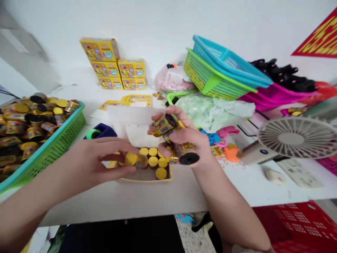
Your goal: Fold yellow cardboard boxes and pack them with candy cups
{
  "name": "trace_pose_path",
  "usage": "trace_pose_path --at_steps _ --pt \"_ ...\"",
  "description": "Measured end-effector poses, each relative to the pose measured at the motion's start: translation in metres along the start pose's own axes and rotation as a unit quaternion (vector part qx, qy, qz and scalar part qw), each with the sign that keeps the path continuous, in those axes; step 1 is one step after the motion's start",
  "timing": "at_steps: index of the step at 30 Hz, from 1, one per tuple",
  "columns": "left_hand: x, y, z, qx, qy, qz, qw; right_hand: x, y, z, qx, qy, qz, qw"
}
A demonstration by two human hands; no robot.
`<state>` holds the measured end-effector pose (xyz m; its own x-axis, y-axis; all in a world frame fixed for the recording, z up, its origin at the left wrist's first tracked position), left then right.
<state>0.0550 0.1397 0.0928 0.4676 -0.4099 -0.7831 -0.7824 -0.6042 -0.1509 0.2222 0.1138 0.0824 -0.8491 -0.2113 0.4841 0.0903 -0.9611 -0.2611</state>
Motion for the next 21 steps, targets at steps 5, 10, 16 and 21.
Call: trace_pose_path --at_steps 5,10,16,21 --pt "0.050 -0.029 0.014 -0.082 -0.028 0.254 0.963 -0.013 0.011 0.007 0.005 0.009 0.028 1.000" --pt "0.074 -0.042 0.015 -0.116 -0.069 0.300 0.944 -0.014 0.009 0.002 0.015 0.008 0.038 0.999" --pt "0.036 -0.043 0.006 -0.105 0.106 0.146 0.978 -0.018 0.007 -0.009 0.016 0.037 0.056 0.998" --pt "0.024 -0.035 0.000 -0.079 0.318 -0.020 0.945 -0.011 0.010 -0.018 -0.003 0.107 0.078 0.991"
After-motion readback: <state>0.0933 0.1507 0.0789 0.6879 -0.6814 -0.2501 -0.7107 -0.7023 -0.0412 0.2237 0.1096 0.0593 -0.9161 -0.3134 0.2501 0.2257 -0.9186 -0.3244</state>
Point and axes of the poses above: each hand's wrist, its own y-axis away from the middle knuckle, its own x-axis out of the palm, z = x × y, the point moved 6 cm from there along -y, towards the middle knuckle, and after that the axes turned 4 degrees about -x, right-handed, at the moved point
